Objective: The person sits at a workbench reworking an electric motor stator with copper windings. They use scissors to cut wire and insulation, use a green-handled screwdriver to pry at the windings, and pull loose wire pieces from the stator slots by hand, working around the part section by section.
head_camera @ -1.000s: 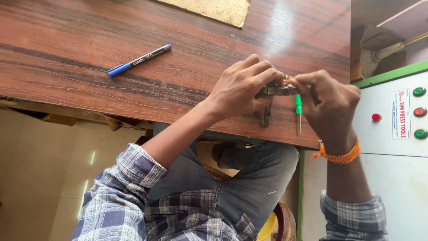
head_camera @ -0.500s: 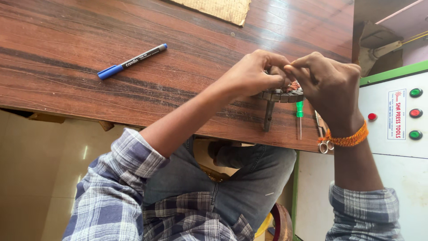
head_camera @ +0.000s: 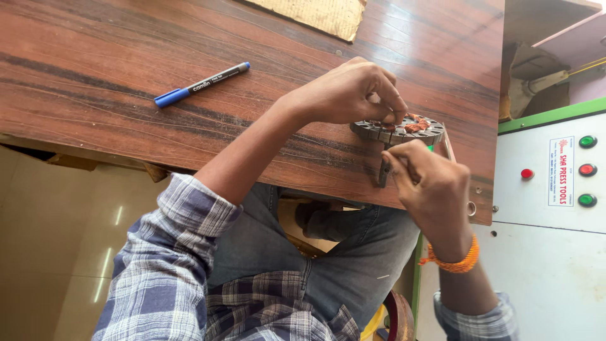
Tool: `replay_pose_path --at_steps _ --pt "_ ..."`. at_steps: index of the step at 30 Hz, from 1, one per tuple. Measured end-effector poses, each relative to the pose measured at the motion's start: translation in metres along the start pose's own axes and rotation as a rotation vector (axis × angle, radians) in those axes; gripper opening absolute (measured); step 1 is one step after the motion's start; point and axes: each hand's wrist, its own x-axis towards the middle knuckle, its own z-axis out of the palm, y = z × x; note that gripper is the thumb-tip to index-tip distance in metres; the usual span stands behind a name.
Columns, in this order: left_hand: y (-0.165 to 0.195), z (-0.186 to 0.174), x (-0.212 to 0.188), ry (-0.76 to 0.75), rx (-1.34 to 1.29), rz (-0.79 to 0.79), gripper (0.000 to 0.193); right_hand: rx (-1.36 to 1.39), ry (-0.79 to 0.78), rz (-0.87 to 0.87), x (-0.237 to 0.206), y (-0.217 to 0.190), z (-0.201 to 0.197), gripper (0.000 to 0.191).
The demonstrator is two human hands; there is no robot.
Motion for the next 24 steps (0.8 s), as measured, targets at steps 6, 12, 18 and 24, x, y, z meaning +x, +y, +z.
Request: replay_pose_path --at_steps 6,12,18,24 --pt "0.008 -0.002 -0.001 0.03 0.127 0.064 0.015 0.078 0.106 -0.123 -0.029 0.021 0.039 0.007" --pt "0.022 0.048 -0.038 0.354 0.434 0.232 0.052 0.121 0.197 0.164 -0.051 0.057 0.027 0.007" --pt "0.021 0.067 -0.036 0.422 0.497 0.163 0.042 0.136 0.313 -0.042 -0.043 0.061 -0.011 0.012" --pt "0.023 0.064 -0.033 0.377 0.555 0.141 0.045 -0.074 0.239 -0.286 -0.016 0.044 -0.023 0.013"
